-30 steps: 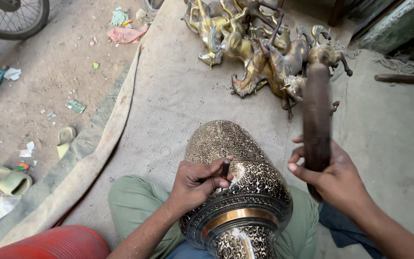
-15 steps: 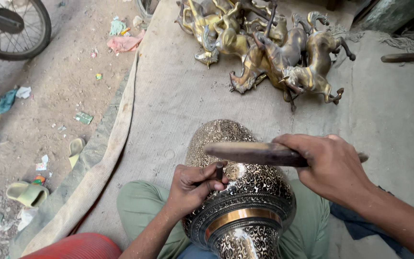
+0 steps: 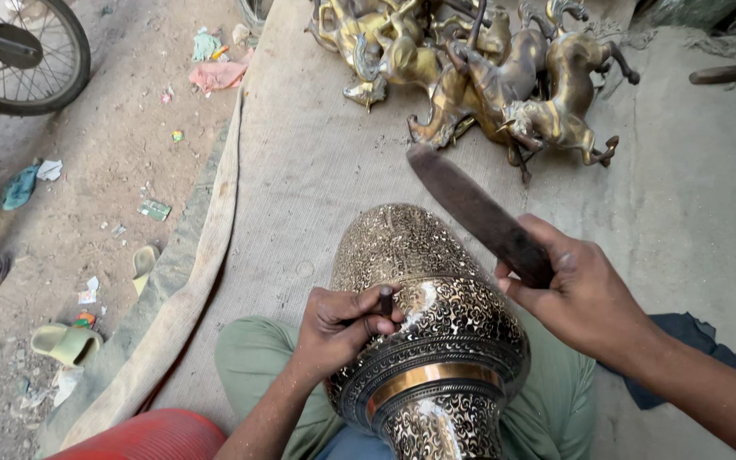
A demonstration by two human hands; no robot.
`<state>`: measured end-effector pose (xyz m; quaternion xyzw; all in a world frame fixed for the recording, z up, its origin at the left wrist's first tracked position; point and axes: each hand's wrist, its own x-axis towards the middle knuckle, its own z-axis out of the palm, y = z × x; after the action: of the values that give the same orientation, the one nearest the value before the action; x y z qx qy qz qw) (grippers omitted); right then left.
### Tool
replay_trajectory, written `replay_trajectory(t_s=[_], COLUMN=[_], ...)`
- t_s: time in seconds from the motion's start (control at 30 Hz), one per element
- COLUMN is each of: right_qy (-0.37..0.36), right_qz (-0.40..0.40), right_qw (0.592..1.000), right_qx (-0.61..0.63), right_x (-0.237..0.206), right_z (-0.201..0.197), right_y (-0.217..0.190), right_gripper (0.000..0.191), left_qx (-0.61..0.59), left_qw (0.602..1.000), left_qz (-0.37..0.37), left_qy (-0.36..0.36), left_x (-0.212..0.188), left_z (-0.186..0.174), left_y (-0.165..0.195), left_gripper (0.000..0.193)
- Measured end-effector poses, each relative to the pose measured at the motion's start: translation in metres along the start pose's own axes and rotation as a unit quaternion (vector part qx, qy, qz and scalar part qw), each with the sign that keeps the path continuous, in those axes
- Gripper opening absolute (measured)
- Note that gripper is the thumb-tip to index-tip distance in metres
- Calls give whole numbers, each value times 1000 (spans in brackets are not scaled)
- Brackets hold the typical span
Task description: The person sits on a sack and uses a chisel and hammer to engrave intricate patterns into a large metal vase. They repeatedly strike the chisel along the vase's surface to create detailed designs.
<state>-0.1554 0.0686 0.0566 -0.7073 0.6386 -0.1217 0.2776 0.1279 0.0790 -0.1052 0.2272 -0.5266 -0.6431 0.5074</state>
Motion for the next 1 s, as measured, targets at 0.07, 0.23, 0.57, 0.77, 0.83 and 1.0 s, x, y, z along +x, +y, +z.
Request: replay_trajectory(t_s=[0.07, 0.23, 0.57, 0.77, 0.83, 1.0], right_qy=[57, -62, -17, -60, -54, -15], right_qz=[-142, 67, 103, 162, 141, 78], right_qw=[977, 986, 994, 982, 986, 992], right_qx=[-150, -140, 25, -81, -72, -101], right_x=[-1, -1, 0, 2, 3, 3], right_z=[-2, -4, -8, -7, -6, -3], right_y=[-2, -8, -9, -11, -10, -5], right_gripper=[43, 37, 33, 35, 35, 40], left_qx=[13, 23, 59, 43, 50, 15], left_qw=[1000, 1000, 997, 998, 997, 1000], left_qz=[-20, -12, -44, -43, -56, 7], left_qy=[2, 3, -1, 1, 4, -21], left_x=[-2, -2, 1, 3, 3, 6], left_z=[0, -1, -3, 0, 0, -1], left_y=[0, -2, 0, 2, 4, 2], left_gripper=[44, 38, 38, 41, 44, 45])
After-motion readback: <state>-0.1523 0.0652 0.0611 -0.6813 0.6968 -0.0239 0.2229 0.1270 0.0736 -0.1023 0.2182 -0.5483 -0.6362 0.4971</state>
